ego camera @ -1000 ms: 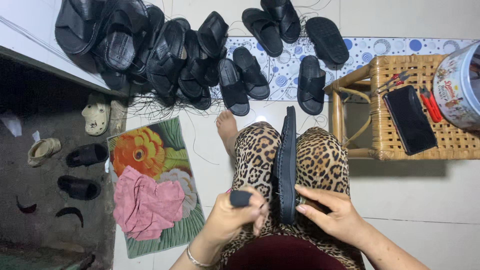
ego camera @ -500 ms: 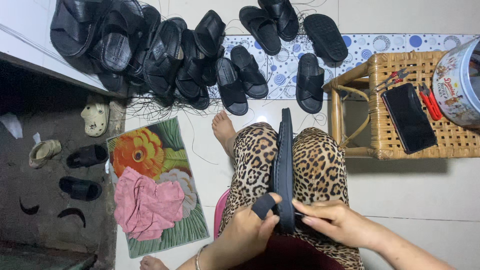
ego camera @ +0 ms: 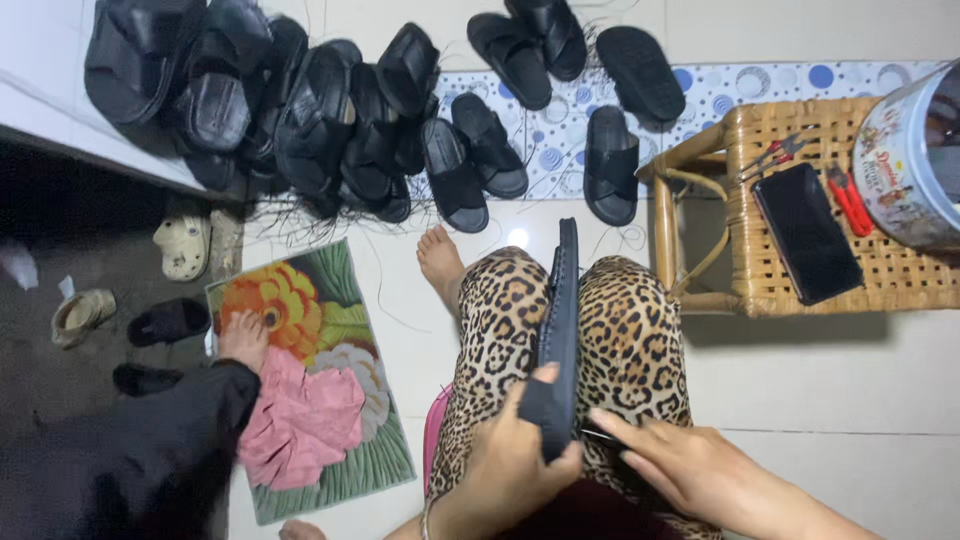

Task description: The person sits on a small stool and sews a black slipper using a needle and thread. They repeatedly push the needle through the slipper's strap and pull the thread to stitch it. After completing the stitching, they place the slipper on the floor with other slippers.

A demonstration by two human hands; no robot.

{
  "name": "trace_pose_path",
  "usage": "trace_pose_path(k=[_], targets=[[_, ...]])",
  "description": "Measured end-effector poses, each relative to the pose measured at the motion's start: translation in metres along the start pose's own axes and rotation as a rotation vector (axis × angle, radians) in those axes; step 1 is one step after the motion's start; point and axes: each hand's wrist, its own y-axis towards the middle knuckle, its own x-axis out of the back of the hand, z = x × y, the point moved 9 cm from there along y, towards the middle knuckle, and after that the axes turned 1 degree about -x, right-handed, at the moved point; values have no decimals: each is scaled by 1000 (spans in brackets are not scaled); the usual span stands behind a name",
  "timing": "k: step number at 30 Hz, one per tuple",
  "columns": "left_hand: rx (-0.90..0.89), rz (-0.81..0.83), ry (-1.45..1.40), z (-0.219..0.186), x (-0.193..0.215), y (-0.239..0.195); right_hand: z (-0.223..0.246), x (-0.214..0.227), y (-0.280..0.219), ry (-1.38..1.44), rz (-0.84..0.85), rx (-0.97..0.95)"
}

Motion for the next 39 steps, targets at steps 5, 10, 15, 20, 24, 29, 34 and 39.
trace_pose_path(k=[5, 10, 15, 20, 24, 29, 34, 39], targets=[[-61, -29, -4, -4, 6, 4, -30, -2, -27, 17, 39, -148], [120, 86, -34, 12, -12, 8, -27, -18, 2, 544, -187, -275], [95, 136, -112, 18, -41, 6, -1, -56, 41, 1677, -422, -20], [-41, -30, -12, 8, -43, -2, -17, -48, 40, 1754, -583, -119], [-65, -60, -5, -1, -38, -3, -46, -61, 10, 1605, -646, -95], [-124, -74, 3, -7, -26, -3, -87, -12, -64, 1577, -825, -4], [186, 74, 14, 49, -50, -13, -118, 53, -136, 2459, -101, 101], [407, 185, -229, 41, -68, -10, -40, 29, -83, 1593, -404, -379]])
